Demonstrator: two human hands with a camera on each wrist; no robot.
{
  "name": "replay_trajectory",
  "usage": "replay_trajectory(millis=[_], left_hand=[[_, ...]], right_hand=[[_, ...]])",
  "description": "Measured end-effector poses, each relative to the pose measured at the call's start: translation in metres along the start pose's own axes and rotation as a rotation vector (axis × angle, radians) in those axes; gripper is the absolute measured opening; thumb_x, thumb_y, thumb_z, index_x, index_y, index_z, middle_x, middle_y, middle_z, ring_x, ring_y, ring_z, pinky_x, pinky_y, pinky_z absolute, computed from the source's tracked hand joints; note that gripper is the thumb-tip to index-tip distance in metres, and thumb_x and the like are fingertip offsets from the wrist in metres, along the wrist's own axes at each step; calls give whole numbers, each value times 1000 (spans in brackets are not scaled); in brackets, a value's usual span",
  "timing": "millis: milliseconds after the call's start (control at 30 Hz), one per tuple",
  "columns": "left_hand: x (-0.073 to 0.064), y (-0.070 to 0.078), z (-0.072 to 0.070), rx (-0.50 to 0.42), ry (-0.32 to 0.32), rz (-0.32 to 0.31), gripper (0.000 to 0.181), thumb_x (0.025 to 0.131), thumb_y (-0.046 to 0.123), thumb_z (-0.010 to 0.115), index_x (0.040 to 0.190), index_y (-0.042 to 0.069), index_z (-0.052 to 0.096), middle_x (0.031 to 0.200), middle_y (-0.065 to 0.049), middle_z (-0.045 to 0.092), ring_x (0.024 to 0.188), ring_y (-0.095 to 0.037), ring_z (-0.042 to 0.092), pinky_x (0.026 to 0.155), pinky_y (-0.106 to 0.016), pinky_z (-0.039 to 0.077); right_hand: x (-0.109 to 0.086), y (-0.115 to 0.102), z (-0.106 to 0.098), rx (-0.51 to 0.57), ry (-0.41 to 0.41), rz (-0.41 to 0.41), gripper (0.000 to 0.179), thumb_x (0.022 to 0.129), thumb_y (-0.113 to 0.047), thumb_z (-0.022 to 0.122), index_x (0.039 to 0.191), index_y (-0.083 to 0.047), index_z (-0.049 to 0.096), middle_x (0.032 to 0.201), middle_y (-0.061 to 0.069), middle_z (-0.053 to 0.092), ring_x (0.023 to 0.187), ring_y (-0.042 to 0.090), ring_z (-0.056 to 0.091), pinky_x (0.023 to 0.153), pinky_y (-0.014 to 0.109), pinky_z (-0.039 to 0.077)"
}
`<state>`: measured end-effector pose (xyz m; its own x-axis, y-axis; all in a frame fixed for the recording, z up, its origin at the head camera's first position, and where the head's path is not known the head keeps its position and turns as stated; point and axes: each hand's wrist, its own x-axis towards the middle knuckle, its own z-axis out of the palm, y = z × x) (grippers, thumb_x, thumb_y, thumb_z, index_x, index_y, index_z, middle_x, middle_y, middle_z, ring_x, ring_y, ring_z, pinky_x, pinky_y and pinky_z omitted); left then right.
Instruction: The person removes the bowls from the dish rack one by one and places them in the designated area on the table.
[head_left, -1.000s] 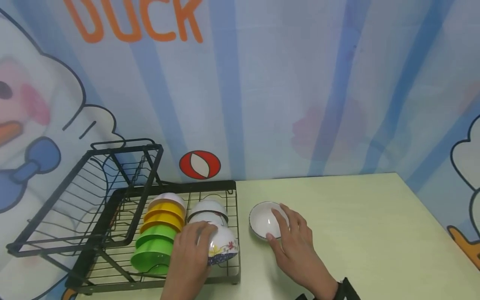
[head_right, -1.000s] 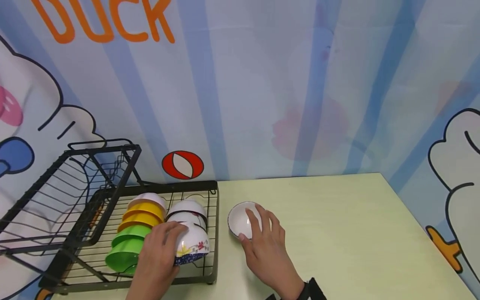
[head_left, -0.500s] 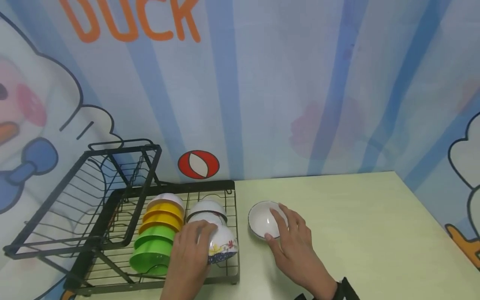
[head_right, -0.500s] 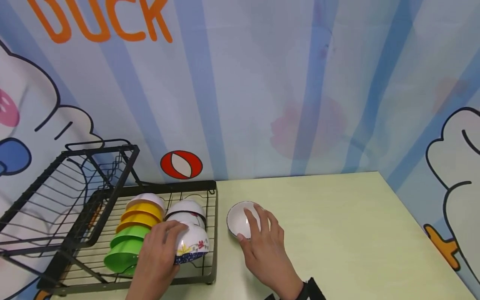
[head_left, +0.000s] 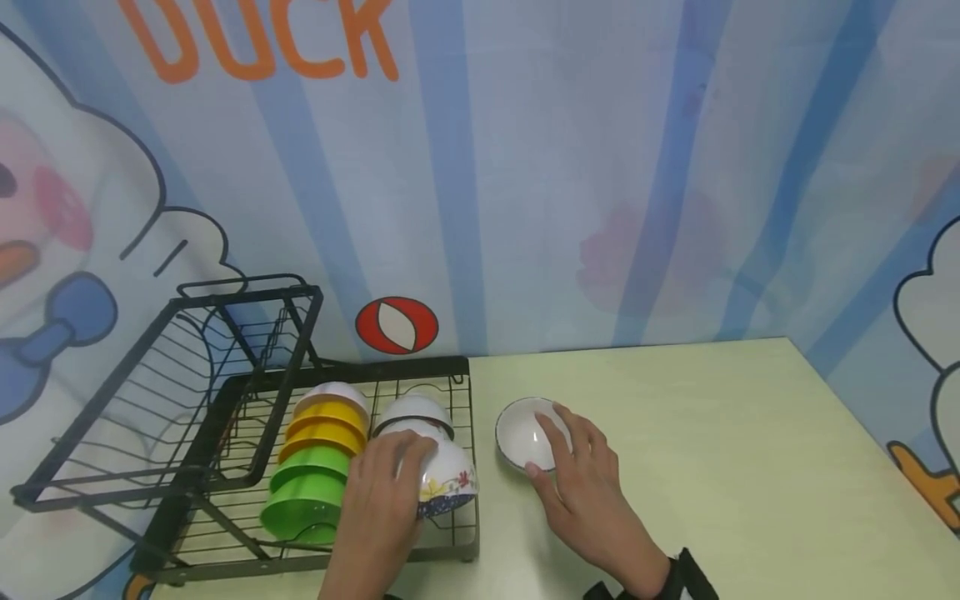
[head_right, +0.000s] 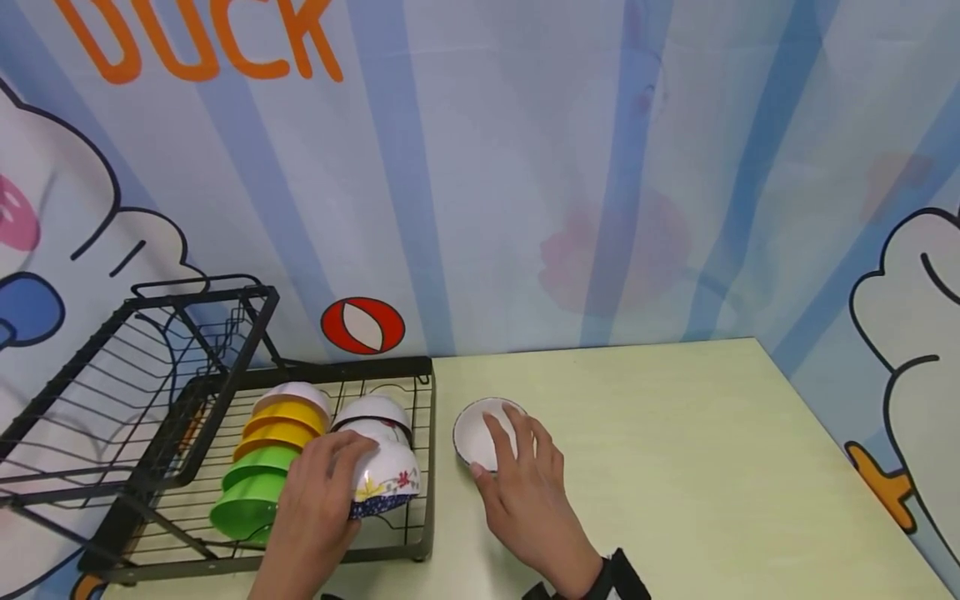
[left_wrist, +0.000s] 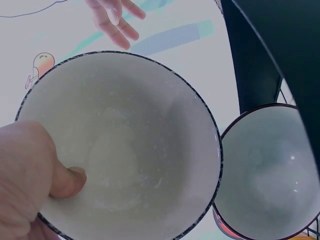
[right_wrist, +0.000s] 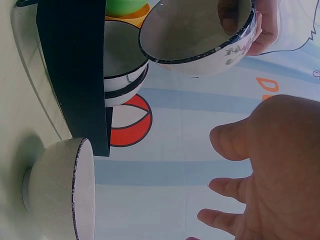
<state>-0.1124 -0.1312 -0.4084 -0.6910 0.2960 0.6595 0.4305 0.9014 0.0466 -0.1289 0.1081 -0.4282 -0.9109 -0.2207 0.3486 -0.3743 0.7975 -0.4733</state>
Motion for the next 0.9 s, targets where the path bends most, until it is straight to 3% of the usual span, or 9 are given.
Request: replay_trajectory(millis=[267,600,900], left_hand=[[4,6,0,-11,-48,-28,84,38,-9,91,114,10,61,116,-11,61,107,-29,57,82,-43,55],[12,14,2,-8,-38,-21,85,41,-5,93,117,13,60,120,-10,60,109,-29,57,90,-45,55],[15,20,5,-7,-52,-28,84,42,-6,92,116,14,60,119,-10,60,110,-28,57,86,-44,55]], right_hand=[[-1,-2,-1,-2,-20,26,57,100,-30,56,150,-11,37,157,16,30,139,40,29,103,64,33],[-1,-5,-4,-26,28,-25,57,99,-28,58,150,-11,38,156,15,33,138,38,32,99,62,37],[-3,-8,-7,21,18,-33,56,100,-28,56,151,-13,37,159,13,29,138,38,31,98,61,36]])
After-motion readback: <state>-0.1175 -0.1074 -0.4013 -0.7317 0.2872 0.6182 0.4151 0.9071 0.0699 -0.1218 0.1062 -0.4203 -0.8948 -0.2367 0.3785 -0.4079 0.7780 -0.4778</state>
